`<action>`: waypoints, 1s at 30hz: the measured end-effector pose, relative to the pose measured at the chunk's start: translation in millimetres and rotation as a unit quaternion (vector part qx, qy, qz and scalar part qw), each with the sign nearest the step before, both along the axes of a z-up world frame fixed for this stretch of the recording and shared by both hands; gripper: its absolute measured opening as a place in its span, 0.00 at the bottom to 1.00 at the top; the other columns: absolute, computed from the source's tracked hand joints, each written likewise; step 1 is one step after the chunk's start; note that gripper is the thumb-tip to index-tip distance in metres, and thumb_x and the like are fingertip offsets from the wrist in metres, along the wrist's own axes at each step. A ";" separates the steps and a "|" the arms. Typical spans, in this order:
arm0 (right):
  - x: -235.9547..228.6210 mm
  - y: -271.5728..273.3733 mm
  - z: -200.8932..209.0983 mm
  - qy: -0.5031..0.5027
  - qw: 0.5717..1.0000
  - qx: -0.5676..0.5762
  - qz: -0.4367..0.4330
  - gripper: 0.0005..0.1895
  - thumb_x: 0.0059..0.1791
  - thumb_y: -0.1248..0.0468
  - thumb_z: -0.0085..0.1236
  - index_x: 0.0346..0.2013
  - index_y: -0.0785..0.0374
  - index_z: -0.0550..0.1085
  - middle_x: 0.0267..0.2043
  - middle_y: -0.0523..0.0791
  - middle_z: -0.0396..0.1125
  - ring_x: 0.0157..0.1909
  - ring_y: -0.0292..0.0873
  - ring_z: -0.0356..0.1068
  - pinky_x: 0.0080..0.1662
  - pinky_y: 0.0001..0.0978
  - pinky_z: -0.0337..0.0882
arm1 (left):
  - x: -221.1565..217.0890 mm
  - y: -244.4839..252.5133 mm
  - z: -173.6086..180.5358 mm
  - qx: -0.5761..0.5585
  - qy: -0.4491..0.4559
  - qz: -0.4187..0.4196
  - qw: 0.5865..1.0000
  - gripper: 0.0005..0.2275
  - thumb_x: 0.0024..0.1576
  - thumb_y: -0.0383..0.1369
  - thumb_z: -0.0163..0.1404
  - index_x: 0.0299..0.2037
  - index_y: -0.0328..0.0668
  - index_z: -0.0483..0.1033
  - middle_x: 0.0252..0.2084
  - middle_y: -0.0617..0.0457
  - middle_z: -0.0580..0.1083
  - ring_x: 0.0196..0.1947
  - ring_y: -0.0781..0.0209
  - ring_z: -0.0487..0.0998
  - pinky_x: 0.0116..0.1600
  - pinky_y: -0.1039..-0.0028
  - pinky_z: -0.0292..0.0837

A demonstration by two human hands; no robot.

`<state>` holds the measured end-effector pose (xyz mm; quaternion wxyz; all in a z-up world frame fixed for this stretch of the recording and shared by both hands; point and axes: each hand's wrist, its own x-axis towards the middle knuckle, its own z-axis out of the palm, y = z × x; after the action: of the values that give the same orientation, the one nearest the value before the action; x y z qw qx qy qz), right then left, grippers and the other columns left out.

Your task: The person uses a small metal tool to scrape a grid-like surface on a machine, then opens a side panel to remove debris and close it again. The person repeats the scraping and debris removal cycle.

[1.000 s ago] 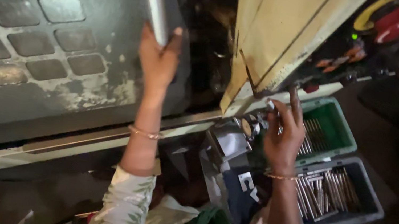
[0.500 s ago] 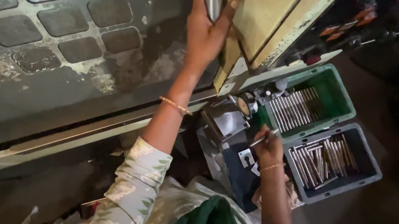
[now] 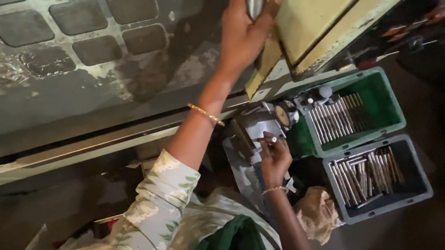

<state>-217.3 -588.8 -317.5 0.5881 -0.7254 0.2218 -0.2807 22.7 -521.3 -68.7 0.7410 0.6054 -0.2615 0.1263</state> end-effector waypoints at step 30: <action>19.6 16.6 -16.5 0.079 0.971 -0.224 -0.018 0.09 0.47 0.75 0.59 0.42 0.68 0.76 0.42 0.51 0.75 0.40 0.47 0.80 0.41 0.35 0.77 | 11.5 -15.0 -20.1 -0.008 -0.035 0.002 0.999 0.27 0.63 0.40 0.56 0.67 0.40 0.57 0.19 0.54 0.70 0.17 0.69 0.69 0.25 0.75 0.67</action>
<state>-197.7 -572.2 -334.0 0.3857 -0.8545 0.2121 -0.2757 34.2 -536.3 -88.8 0.7362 0.5950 -0.2851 0.1507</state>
